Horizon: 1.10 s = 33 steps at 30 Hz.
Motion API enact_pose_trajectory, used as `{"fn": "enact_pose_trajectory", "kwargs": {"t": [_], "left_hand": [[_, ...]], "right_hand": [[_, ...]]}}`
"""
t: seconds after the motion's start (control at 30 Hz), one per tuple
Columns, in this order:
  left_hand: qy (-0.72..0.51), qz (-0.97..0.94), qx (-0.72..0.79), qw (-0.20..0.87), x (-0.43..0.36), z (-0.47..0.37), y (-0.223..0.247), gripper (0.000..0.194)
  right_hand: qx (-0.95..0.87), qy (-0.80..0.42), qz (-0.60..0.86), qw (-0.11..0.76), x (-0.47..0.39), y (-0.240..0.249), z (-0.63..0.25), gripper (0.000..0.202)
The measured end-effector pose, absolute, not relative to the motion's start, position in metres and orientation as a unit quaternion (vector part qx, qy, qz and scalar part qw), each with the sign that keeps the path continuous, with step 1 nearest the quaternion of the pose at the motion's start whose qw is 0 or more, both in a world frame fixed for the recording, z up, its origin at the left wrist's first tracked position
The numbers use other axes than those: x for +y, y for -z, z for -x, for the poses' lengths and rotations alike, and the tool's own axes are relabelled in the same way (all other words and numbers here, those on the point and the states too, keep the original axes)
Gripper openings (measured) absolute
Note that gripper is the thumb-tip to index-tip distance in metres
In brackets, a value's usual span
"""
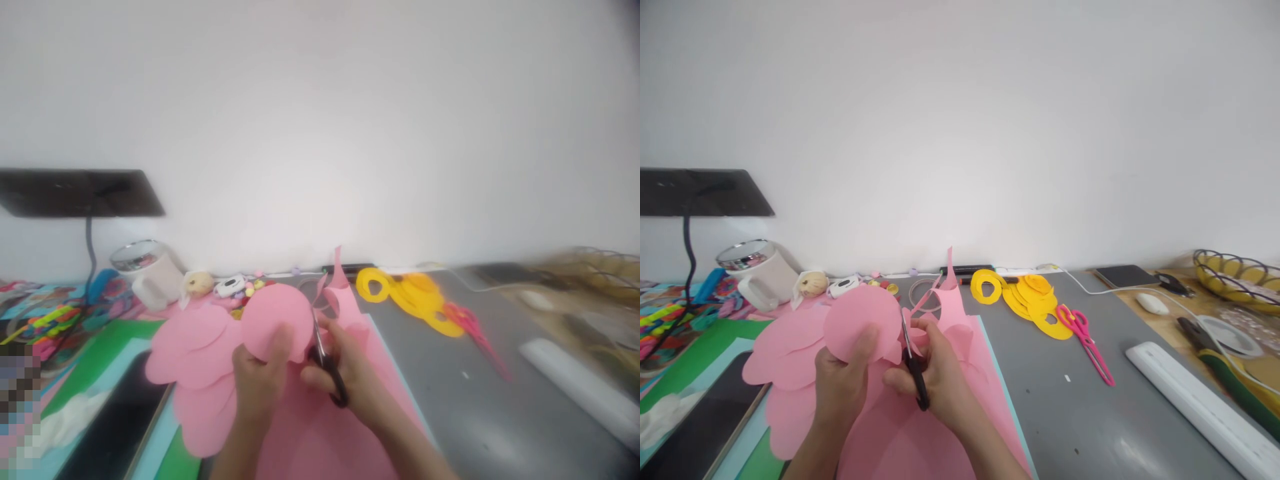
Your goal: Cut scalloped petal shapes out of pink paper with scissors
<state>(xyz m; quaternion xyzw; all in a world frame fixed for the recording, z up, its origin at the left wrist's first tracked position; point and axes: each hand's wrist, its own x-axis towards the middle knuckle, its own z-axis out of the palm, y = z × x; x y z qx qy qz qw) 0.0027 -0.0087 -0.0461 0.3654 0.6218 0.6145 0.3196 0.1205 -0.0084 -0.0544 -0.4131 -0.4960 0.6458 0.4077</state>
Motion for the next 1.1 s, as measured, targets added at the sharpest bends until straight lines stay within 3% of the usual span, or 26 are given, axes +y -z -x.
{"fn": "enact_pose_trajectory", "kwargs": {"t": [0.4,1.1], "left_hand": [[-0.601,-0.324,0.653,0.328,-0.0078,-0.0032,0.0491,0.035],[-0.593,-0.344,0.652,0.325,-0.0068,0.0001,0.0543,0.038]], "right_hand": [[-0.49,-0.628,0.43,0.425,-0.0058,0.0562,-0.1216,0.064],[-0.492,-0.627,0.43,0.424,-0.0066,0.0584,-0.1211,0.056]]}}
